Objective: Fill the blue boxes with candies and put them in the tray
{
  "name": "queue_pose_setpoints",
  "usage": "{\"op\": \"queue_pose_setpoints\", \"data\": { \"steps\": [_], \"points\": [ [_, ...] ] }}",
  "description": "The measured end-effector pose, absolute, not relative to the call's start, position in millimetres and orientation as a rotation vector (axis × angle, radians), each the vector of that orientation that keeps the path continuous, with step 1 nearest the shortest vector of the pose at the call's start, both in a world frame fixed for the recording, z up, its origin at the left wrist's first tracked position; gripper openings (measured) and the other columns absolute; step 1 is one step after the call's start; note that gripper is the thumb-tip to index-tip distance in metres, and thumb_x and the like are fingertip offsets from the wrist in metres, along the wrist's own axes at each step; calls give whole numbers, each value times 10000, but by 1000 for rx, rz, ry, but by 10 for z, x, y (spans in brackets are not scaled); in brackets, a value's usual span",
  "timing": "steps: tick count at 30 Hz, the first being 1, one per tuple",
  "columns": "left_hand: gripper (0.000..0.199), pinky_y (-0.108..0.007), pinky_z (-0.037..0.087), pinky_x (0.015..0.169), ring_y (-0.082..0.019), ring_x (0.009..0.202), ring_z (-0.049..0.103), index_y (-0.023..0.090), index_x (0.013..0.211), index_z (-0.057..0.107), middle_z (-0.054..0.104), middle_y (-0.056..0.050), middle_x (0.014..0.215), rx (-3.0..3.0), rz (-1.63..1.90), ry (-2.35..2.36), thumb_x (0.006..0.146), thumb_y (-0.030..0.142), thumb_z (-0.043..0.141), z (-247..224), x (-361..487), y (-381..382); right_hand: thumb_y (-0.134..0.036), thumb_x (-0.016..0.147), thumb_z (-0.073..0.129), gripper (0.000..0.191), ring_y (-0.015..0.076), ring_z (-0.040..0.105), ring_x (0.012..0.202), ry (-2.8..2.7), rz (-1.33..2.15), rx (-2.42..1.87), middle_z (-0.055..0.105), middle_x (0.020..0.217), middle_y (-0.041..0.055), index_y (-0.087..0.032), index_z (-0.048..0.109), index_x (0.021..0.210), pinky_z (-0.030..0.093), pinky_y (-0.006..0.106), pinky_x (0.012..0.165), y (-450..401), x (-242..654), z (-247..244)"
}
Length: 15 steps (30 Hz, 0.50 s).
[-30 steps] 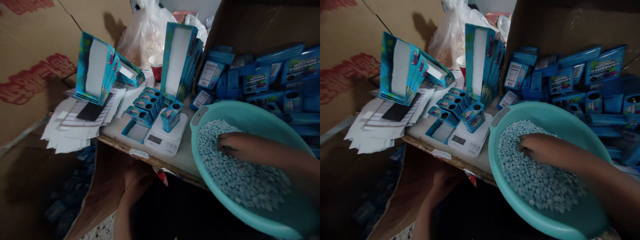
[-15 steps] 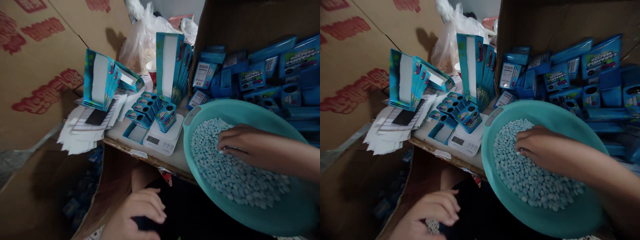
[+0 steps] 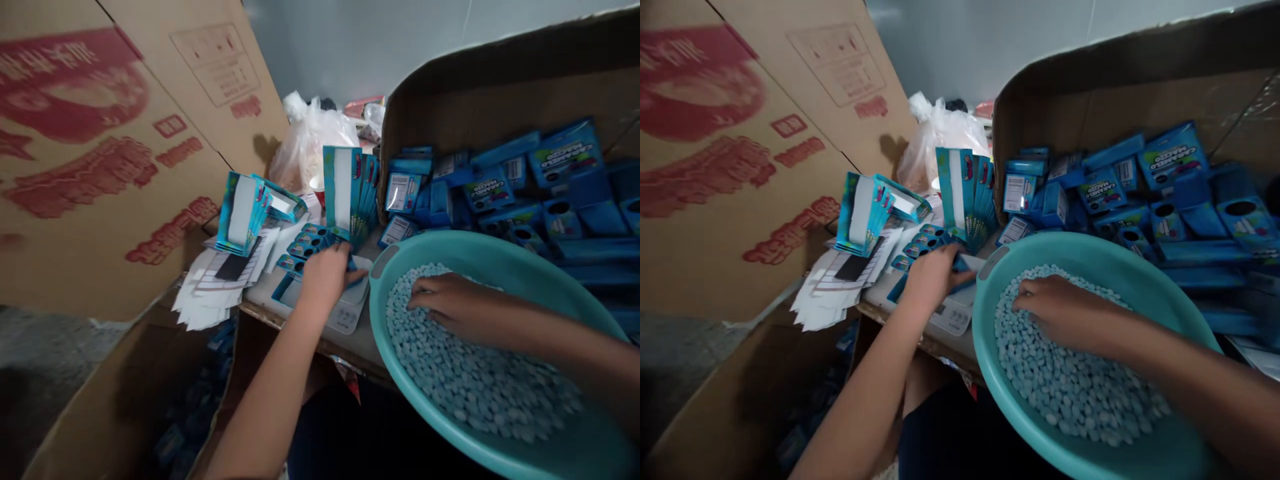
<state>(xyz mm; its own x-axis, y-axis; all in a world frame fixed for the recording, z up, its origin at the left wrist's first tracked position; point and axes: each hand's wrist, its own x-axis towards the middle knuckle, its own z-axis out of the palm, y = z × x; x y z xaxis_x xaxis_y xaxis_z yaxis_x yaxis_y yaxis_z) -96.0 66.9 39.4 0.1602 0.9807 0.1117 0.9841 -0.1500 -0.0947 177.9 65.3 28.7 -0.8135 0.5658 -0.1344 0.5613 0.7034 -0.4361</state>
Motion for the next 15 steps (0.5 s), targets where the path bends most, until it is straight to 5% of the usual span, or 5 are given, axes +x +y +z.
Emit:
{"op": "queue_pose_setpoints", "data": {
  "steps": [8, 12, 15],
  "points": [
    [170, -366, 506, 713, -246, 866, 656, 211, 1025, 664, 705, -42, 923, -2414, 97, -1058, 1078, 367, 623, 550, -2317, -25, -178, 1012, 634, 236, 354, 630, 1215, -2991, 817, -1031, 693, 1279, 101, -229, 762, 1204, 485, 559, 1103, 574, 1697, 443],
    [115, -390, 564, 914, -247, 1064, 661, 229, 1042, 681, 738, -70, 1115, -2572, -45, -981, 1037, 343, 668, 347, -2671, 370, -188, 1006, 642, 229, 341, 626, 1224, -2938, 806, -999, 699, 1268, 91, -237, 756, 1199, 478, 531, 1105, 586, 1724, 414],
    [242, -487, 499, 1165, -290, 1292, 626, 256, 1071, 721, 722, -95, 1311, -2724, -73, -1196, 899, 397, 819, 156, -2649, 539, -200, 987, 666, 226, 346, 641, 1193, -2904, 751, -970, 711, 1258, 102, -229, 759, 1191, 491, 520, 1080, 597, 1748, 392]
  ]
}}
